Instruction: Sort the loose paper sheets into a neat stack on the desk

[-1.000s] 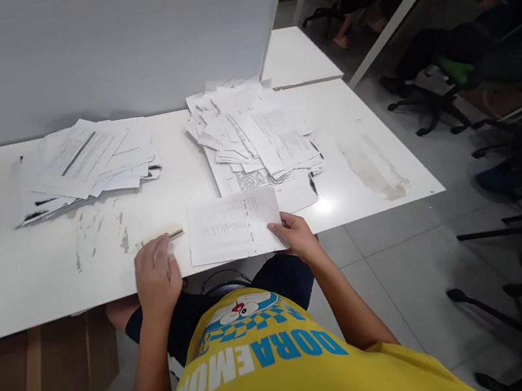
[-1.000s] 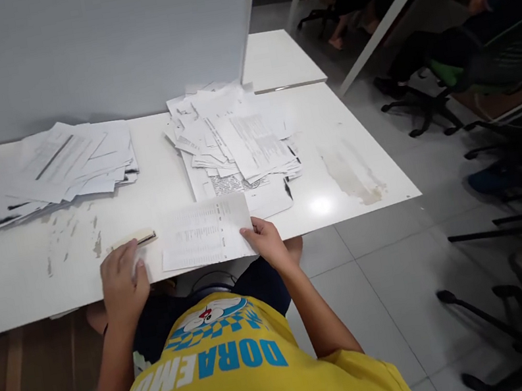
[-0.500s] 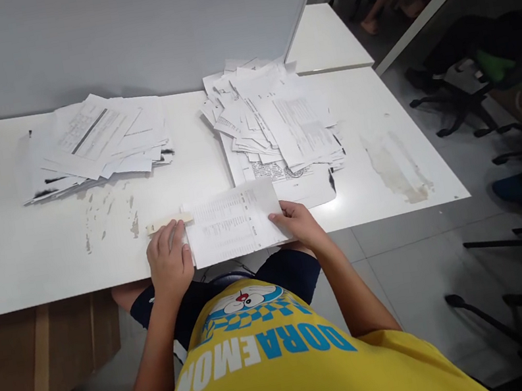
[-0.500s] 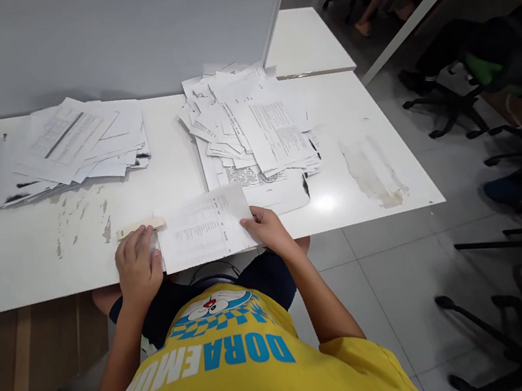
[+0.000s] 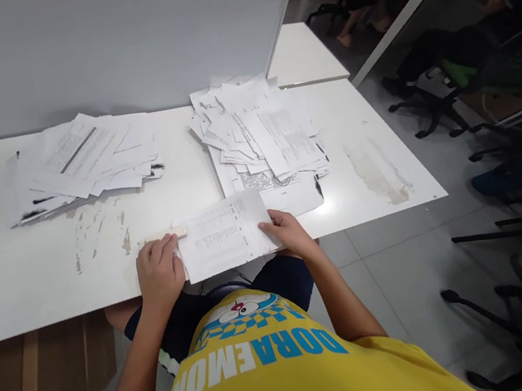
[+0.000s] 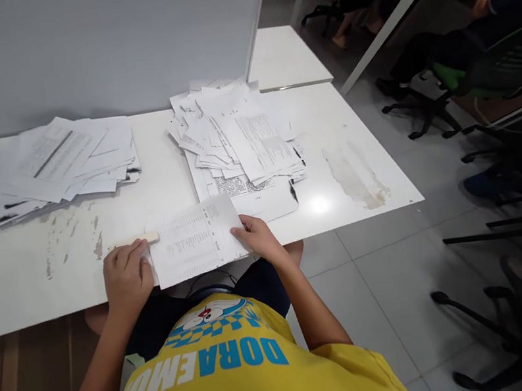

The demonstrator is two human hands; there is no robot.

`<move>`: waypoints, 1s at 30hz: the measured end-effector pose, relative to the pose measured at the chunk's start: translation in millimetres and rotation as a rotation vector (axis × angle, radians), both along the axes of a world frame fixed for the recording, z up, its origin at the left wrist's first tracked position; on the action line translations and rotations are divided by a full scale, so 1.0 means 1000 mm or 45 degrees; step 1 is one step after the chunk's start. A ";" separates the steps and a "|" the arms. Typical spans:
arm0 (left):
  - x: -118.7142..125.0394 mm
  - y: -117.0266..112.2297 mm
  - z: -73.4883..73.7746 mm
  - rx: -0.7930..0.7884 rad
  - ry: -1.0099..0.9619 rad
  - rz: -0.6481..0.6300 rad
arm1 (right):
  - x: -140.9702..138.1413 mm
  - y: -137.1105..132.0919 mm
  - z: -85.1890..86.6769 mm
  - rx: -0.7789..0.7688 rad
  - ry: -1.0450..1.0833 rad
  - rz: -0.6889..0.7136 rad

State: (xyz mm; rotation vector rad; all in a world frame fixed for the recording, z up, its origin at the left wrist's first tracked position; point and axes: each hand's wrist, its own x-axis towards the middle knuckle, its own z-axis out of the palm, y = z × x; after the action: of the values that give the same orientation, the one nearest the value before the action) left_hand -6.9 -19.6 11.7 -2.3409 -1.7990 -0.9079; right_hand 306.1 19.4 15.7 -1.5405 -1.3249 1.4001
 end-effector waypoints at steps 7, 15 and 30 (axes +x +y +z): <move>-0.016 0.008 0.018 0.007 0.010 -0.082 | 0.020 -0.020 0.024 0.130 -0.183 0.028; 0.008 -0.005 0.044 -0.581 -1.200 -0.201 | 0.047 -0.047 0.057 0.127 0.185 -0.252; -0.118 0.216 0.121 0.079 -0.971 0.548 | 0.009 0.118 0.024 0.743 -0.674 -0.170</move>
State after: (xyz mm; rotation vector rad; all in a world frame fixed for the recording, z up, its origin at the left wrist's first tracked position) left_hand -125.3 196.2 132.9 -1.5367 -2.3152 -1.8826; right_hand 315.5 137.6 39.3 -1.5853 -1.7032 0.4504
